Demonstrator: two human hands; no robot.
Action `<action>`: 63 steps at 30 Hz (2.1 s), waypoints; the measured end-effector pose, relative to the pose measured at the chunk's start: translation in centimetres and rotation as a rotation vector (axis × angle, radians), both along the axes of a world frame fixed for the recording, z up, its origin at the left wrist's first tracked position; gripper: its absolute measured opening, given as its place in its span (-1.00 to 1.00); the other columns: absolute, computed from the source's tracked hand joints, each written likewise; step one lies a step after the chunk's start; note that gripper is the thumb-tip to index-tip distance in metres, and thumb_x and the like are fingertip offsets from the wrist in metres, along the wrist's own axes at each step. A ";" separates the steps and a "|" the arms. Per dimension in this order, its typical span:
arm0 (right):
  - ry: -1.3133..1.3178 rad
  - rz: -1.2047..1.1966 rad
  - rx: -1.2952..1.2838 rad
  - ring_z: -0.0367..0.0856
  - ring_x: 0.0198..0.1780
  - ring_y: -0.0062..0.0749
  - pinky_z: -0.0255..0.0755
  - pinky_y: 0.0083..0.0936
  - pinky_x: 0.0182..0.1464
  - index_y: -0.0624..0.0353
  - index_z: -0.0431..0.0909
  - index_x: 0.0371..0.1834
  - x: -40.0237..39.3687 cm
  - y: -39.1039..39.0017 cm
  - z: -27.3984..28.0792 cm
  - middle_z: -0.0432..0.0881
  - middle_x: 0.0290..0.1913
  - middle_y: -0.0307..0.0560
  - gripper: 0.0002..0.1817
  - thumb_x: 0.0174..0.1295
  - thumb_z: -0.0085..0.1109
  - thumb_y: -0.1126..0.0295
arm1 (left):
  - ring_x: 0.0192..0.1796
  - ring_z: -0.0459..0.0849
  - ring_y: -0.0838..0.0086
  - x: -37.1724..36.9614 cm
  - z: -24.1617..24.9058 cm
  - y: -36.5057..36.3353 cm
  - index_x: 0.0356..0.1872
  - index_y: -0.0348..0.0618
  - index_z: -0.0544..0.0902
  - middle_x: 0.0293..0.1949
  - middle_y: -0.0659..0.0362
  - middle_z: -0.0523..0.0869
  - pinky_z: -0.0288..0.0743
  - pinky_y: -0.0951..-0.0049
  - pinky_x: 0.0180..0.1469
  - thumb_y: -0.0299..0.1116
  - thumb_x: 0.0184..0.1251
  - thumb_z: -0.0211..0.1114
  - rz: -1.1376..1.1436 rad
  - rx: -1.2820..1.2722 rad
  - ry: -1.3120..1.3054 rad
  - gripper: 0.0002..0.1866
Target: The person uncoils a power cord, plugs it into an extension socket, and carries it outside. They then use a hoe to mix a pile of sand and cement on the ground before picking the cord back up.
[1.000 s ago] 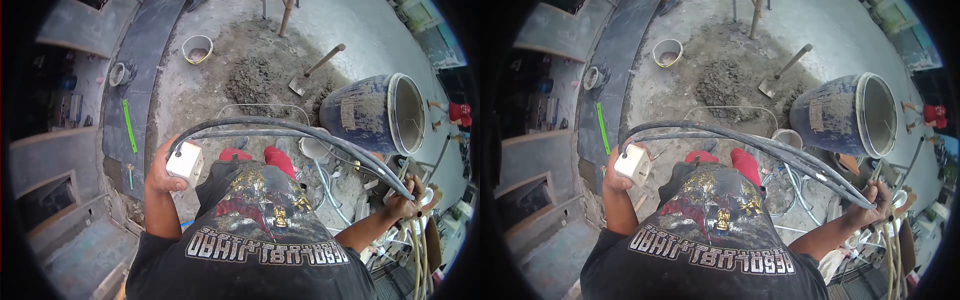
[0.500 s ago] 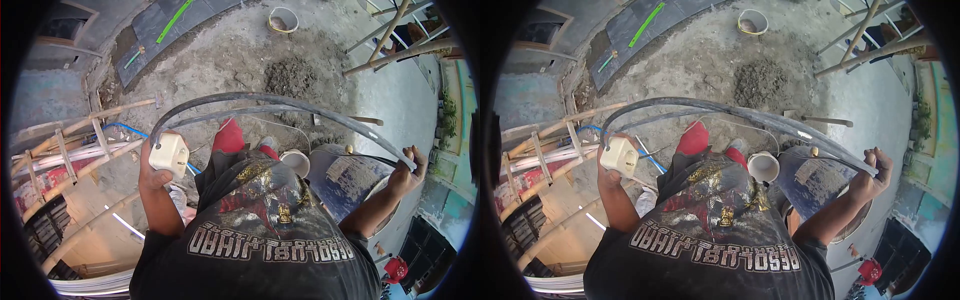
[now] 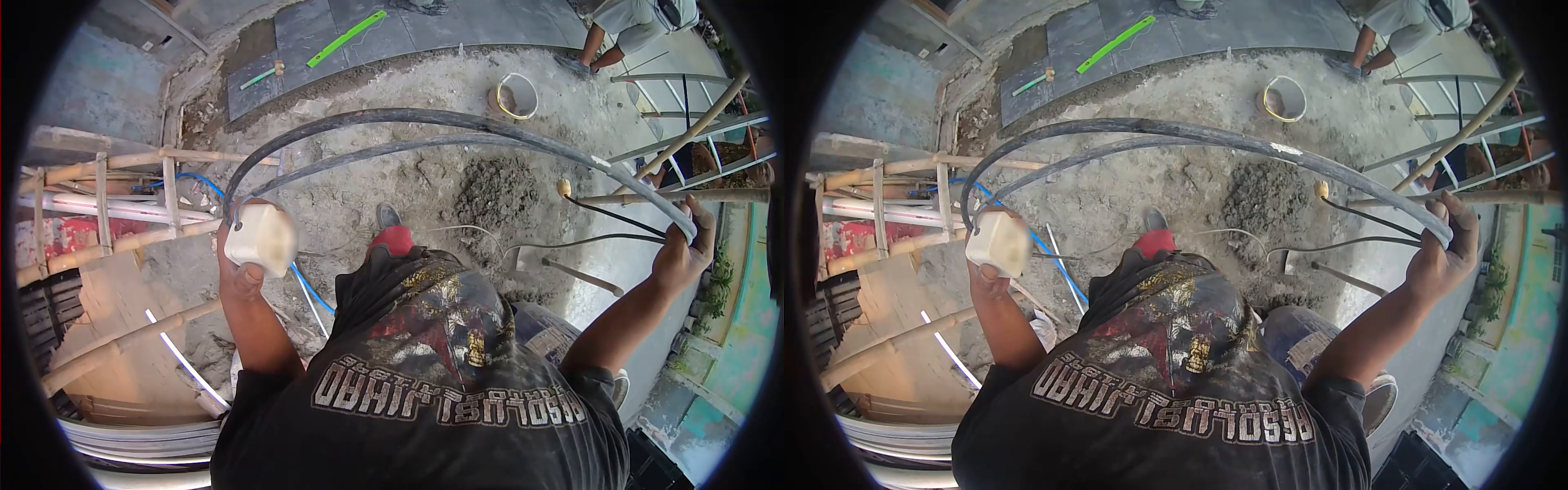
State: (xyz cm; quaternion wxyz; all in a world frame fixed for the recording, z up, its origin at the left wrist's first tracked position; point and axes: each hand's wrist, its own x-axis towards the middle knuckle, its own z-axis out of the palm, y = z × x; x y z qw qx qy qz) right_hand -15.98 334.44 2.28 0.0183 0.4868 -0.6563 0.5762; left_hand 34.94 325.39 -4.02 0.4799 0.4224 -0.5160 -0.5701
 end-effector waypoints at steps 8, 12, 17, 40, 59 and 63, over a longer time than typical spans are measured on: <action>-0.170 -0.015 -0.008 0.47 -0.28 -0.59 0.36 -0.67 -0.15 0.31 0.52 -0.19 0.1 -8.2 -4.1 0.56 -0.27 -0.14 -0.82 0.18 0.17 0.48 | -0.27 0.61 0.39 1.5 0.2 -6.7 -0.06 -0.35 0.41 -0.26 0.01 0.59 0.48 0.46 -0.26 0.16 -0.36 0.50 -0.293 0.191 0.088 -0.11; -0.170 0.079 -0.072 0.41 -0.30 -0.62 0.29 -0.72 -0.18 0.29 0.52 -0.19 2.9 -15.6 -4.8 0.55 -0.32 -0.19 -0.83 0.19 0.16 0.48 | -0.21 0.60 0.45 3.0 -1.4 -6.9 -0.04 -0.33 0.42 -0.24 0.10 0.60 0.48 0.46 -0.19 0.04 -0.33 0.54 -0.179 0.238 0.160 -0.16; -0.143 0.347 0.028 0.41 -0.31 -0.62 0.27 -0.70 -0.20 0.29 0.52 -0.19 4.0 -25.4 -5.4 0.53 -0.34 -0.22 -0.80 0.14 0.21 0.46 | -0.24 0.58 0.48 4.3 -1.0 -5.5 -0.07 -0.33 0.43 -0.25 0.11 0.59 0.45 0.49 -0.22 0.05 -0.36 0.53 0.078 0.204 0.142 -0.17; -0.124 1.005 0.152 0.52 -0.32 -0.61 0.35 -0.69 -0.22 0.31 0.54 -0.22 16.9 -45.1 -7.4 0.60 -0.38 -0.17 -0.85 0.14 0.18 0.55 | -0.29 0.51 0.44 0.9 -0.7 0.3 -0.08 -0.27 0.40 -0.29 0.04 0.54 0.37 0.52 -0.29 0.35 -0.41 0.46 0.915 0.246 -0.070 -0.03; -0.230 1.285 0.082 0.56 -0.30 -0.58 0.42 -0.65 -0.20 0.30 0.55 -0.27 26.0 -46.3 -6.4 0.61 -0.33 -0.14 -0.87 0.12 0.23 0.55 | -0.11 0.51 0.44 -1.0 -1.3 5.7 0.08 -0.23 0.29 -0.12 0.09 0.52 0.38 0.52 -0.12 0.31 -0.28 0.44 1.118 0.123 -0.032 -0.01; -0.337 1.278 0.085 0.53 -0.26 -0.59 0.37 -0.67 -0.18 0.31 0.54 -0.28 25.4 -45.5 -6.7 0.63 -0.28 -0.12 -0.86 0.06 0.19 0.62 | -0.01 0.48 0.42 -1.6 -2.6 2.0 0.19 -0.26 0.27 -0.03 0.03 0.50 0.37 0.55 -0.07 0.24 -0.14 0.40 1.068 -0.058 0.043 -0.03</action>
